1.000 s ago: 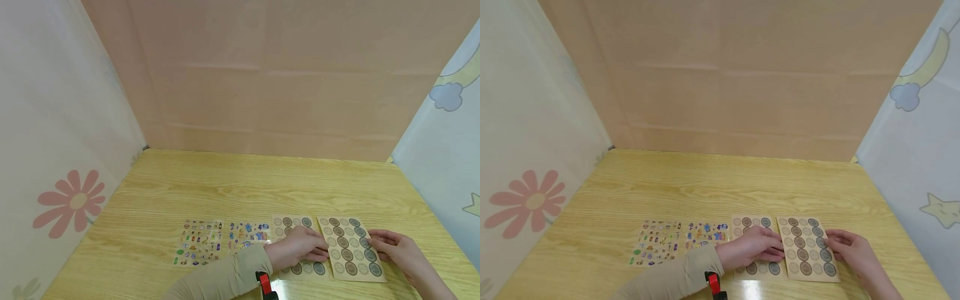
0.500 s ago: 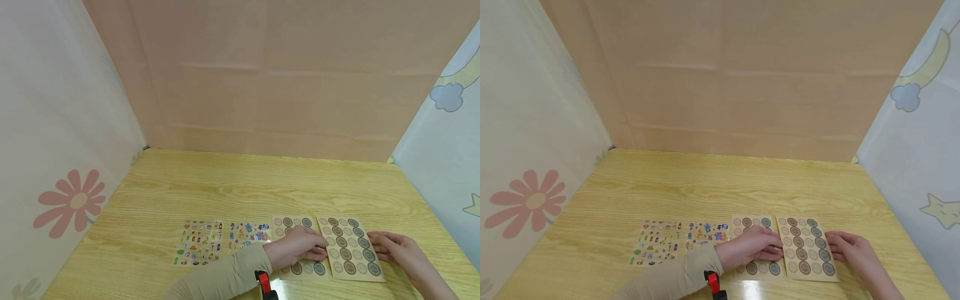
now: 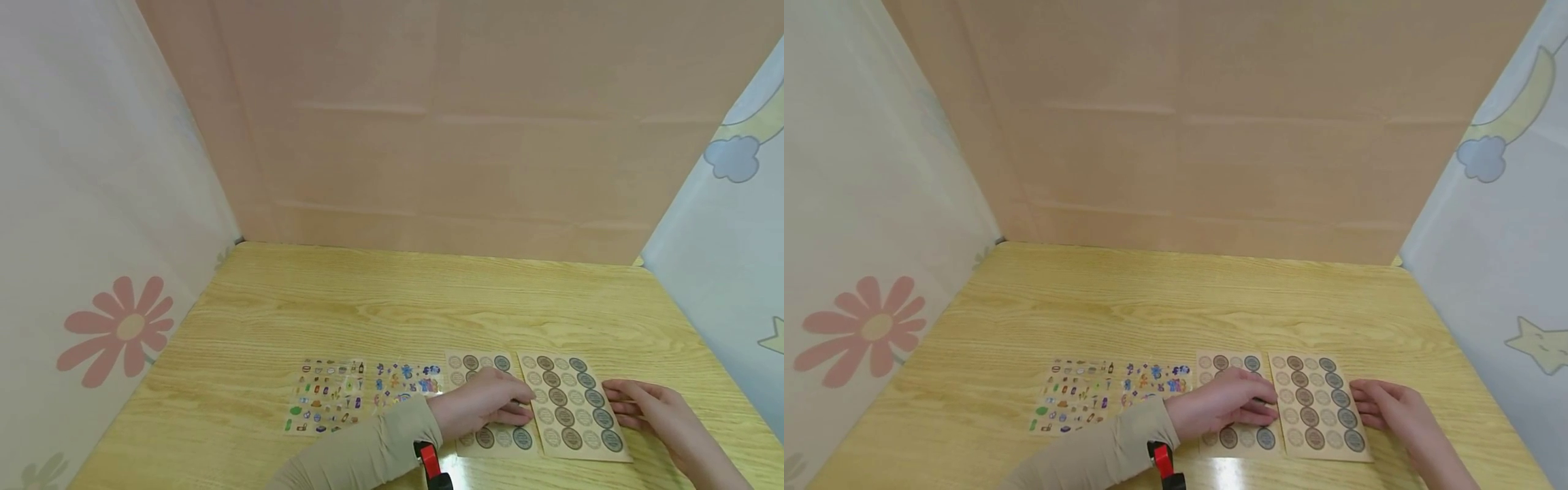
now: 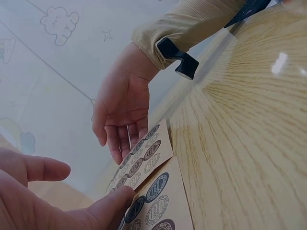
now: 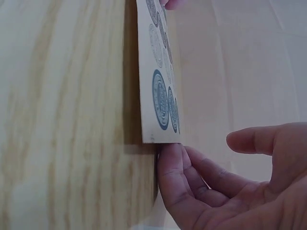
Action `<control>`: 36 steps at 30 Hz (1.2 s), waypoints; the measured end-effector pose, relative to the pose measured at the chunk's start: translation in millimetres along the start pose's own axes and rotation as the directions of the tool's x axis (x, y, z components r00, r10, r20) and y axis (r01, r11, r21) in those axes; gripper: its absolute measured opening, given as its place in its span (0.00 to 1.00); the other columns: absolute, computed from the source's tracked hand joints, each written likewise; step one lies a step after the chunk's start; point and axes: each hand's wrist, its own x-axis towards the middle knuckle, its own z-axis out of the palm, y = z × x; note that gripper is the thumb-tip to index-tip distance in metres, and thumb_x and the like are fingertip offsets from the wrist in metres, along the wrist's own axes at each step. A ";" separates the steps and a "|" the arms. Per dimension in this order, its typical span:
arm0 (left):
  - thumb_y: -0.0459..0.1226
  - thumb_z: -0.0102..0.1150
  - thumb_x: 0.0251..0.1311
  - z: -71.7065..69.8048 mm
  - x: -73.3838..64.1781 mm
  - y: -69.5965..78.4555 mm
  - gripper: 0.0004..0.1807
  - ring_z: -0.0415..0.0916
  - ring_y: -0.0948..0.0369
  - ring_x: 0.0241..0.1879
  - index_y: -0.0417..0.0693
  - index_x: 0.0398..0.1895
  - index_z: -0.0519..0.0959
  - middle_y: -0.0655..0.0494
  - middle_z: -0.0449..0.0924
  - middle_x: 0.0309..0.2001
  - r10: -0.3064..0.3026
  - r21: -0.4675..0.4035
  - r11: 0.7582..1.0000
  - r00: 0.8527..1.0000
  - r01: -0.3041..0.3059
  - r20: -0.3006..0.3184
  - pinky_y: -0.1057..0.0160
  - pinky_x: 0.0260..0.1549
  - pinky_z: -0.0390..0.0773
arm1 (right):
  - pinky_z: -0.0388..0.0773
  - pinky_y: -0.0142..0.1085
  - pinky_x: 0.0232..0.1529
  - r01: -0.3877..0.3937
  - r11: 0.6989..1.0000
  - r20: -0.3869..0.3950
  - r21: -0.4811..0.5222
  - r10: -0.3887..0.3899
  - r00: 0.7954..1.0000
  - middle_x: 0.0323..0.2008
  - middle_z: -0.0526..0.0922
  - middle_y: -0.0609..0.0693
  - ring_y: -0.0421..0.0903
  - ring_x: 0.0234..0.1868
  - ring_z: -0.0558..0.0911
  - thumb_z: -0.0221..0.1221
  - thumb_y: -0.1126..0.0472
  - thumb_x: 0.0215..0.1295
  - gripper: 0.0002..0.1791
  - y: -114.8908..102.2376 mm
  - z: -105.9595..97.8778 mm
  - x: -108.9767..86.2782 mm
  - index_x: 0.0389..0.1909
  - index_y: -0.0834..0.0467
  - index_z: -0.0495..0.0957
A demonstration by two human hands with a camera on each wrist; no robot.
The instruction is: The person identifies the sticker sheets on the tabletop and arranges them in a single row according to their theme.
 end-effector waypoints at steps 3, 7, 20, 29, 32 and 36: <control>0.28 0.59 0.54 -0.4 -0.3 0.6 0.05 0.82 0.55 0.33 0.32 0.31 0.81 0.47 0.79 0.35 -0.002 0.002 1.000 1.000 0.002 -0.001 0.63 0.37 0.84 | 0.84 0.36 0.40 0.001 1.000 0.004 0.012 -0.001 1.000 0.40 0.83 0.47 0.40 0.37 0.83 0.44 0.55 0.77 0.26 0.0 -0.5 -0.7 0.53 0.77 0.72; 0.29 0.59 0.55 -0.8 -1.4 1.8 0.05 0.82 0.55 0.34 0.33 0.31 0.80 0.47 0.79 0.35 -0.004 0.004 1.000 1.000 0.004 0.011 0.63 0.38 0.84 | 0.84 0.36 0.40 0.001 1.000 0.008 0.020 -0.001 1.000 0.39 0.83 0.47 0.40 0.37 0.83 0.44 0.55 0.76 0.26 -0.2 -1.3 -1.4 0.52 0.78 0.73; 0.29 0.58 0.55 -7.2 -8.7 9.0 0.03 0.80 0.52 0.34 0.35 0.27 0.78 0.42 0.78 0.38 0.015 0.005 1.000 0.999 -0.015 0.040 0.59 0.40 0.84 | 0.84 0.36 0.39 0.055 0.995 0.030 0.077 -0.057 0.998 0.36 0.85 0.44 0.40 0.37 0.84 0.45 0.57 0.77 0.18 6.0 -5.3 -0.8 0.45 0.63 0.80; 0.32 0.60 0.56 -45.9 -30.4 32.0 0.14 0.81 0.49 0.43 0.34 0.45 0.79 0.45 0.78 0.45 0.083 0.043 0.995 0.991 -0.088 0.105 0.57 0.44 0.82 | 0.84 0.35 0.39 0.041 0.999 0.001 0.022 -0.041 0.999 0.37 0.84 0.41 0.37 0.37 0.83 0.49 0.55 0.74 0.18 1.4 -3.1 2.9 0.49 0.65 0.78; 0.36 0.60 0.58 -62.6 -39.2 38.6 0.16 0.81 0.51 0.44 0.36 0.48 0.79 0.47 0.79 0.48 0.105 0.086 0.990 0.987 -0.115 0.119 0.56 0.46 0.81 | 0.82 0.30 0.38 0.111 0.979 -0.034 -0.171 -0.118 0.992 0.40 0.84 0.42 0.31 0.36 0.80 0.55 0.53 0.71 0.24 -0.3 1.7 2.9 0.56 0.69 0.74; 0.39 0.59 0.61 -80.1 -46.9 43.2 0.15 0.79 0.51 0.48 0.40 0.48 0.80 0.48 0.78 0.50 0.120 0.108 0.984 0.980 -0.138 0.161 0.57 0.48 0.80 | 0.79 0.25 0.35 0.240 0.866 -0.038 -0.439 -0.285 0.958 0.49 0.81 0.57 0.30 0.40 0.79 0.62 0.53 0.65 0.29 -1.7 10.5 3.2 0.59 0.69 0.71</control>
